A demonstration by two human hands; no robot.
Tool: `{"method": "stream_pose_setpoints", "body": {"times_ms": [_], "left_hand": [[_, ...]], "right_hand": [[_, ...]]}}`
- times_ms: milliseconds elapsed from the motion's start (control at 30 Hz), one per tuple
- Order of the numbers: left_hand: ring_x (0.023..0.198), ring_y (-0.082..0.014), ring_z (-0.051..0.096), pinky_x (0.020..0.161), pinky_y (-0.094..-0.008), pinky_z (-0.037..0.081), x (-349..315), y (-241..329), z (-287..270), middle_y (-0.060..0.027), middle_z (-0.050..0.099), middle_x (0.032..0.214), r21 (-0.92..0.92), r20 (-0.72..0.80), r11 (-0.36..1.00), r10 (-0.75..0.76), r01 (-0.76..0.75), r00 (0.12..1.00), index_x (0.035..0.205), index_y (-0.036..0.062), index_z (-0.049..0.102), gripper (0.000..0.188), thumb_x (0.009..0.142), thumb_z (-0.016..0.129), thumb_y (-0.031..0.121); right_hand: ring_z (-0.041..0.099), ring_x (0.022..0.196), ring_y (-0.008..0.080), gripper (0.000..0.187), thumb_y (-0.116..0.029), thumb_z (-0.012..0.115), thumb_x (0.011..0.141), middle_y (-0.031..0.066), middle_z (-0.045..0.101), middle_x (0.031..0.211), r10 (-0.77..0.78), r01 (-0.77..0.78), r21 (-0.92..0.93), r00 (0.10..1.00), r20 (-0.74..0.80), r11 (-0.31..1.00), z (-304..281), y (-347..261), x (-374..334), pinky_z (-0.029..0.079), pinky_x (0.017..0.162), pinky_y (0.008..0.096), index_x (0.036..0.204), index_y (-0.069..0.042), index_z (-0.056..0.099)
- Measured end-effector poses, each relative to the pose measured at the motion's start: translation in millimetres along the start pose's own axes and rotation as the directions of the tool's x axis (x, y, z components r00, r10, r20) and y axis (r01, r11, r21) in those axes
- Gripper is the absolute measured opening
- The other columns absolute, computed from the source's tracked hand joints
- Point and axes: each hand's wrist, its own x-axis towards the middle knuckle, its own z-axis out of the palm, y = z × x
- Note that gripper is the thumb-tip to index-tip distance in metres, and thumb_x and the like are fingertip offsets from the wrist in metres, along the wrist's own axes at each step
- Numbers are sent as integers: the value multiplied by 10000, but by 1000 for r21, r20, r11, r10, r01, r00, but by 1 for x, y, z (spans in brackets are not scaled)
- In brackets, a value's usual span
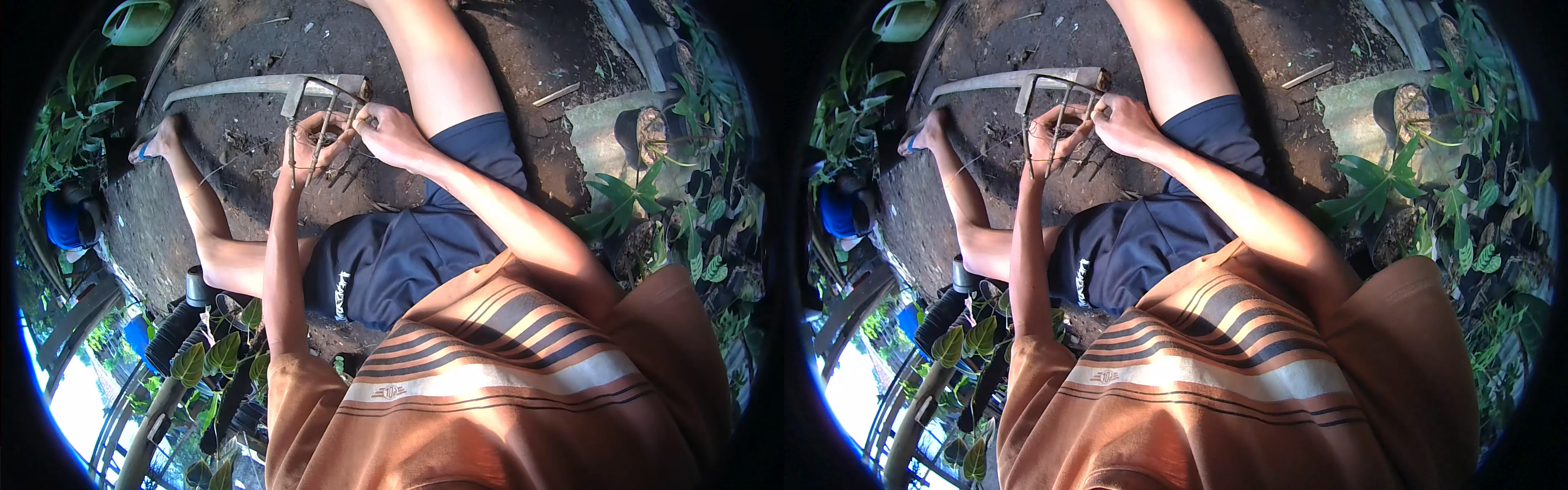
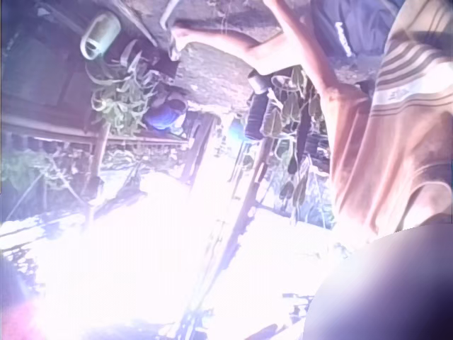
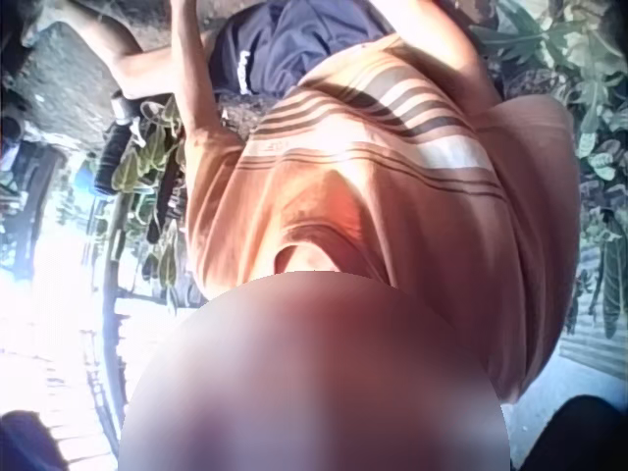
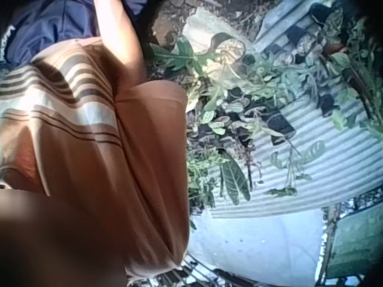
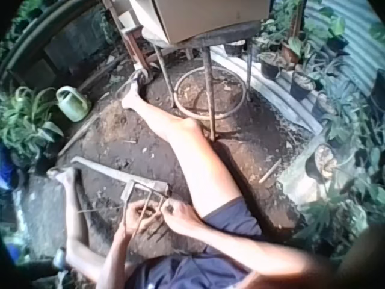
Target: The person sits on the ground and uses a thin wire to bind and secure the tines of a metal garden rake to its wooden handle. They repeatedly wrap, pull, and twist the wire around the junction to reinforce the connection.
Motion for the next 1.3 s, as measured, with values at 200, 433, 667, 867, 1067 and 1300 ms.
{"method": "stream_pose_setpoints", "body": {"times_ms": [200, 433, 667, 867, 1067, 1300], "left_hand": [[1019, -141, 704, 918, -308, 569, -8, -9, 5, -105, 770, 1091, -275, -9, 961, 13, -15, 1000, 1071, -46, 720, 190, 903, 770, 27], [906, -97, 681, 816, -260, 545, -13, -13, 6, -50, 760, 985, -187, -26, 981, -49, 43, 998, 1084, -20, 723, 254, 881, 814, 102], [968, -106, 666, 861, -276, 552, -19, -35, 29, -45, 732, 1057, -227, -62, 973, 16, -30, 998, 1168, -18, 685, 331, 893, 808, 120], [999, -102, 669, 857, -272, 558, -1, -46, 47, -30, 714, 1110, -160, -75, 986, 34, -45, 997, 1236, 31, 659, 399, 895, 829, 150], [775, -125, 679, 714, -323, 573, 9, -30, 47, -92, 760, 898, 11, -276, 974, 219, -225, 936, 1187, 43, 727, 374, 899, 815, 264], [654, -169, 663, 633, -339, 549, 32, -49, 48, -117, 712, 784, -204, -232, 931, 256, -304, 939, 978, -17, 736, 252, 895, 742, 220]], "right_hand": [[729, 908, 432, 279, -252, 689, 918, 270, 730, 912, -66, 63, -30, 989, -134, 998, 1, -2, -6, 571, 819, 490, 980, 20, 702], [716, 772, 438, 179, -131, 664, 885, 268, 706, 791, -252, 203, -347, 962, -101, 916, -7, -21, -15, 567, 745, 503, 881, 42, 710], [696, 794, 488, 170, -50, 597, 856, 338, 658, 778, -285, 301, -572, 951, 121, 763, -14, -45, -17, 562, 754, 544, 794, 91, 669], [709, 799, 458, 208, -154, 618, 922, 310, 678, 765, -250, 216, -662, 967, 45, 718, -26, -43, -16, 548, 767, 532, 908, 33, 705], [716, 679, 370, 273, -236, 669, 941, 225, 673, 653, -224, 158, -635, 974, -25, 756, -28, -36, -14, 540, 689, 476, 901, 32, 699], [680, 592, 283, 258, -266, 689, 928, 136, 676, 624, -184, 142, -583, 983, -13, 800, -43, -49, -7, 519, 640, 409, 985, -32, 783]]}}
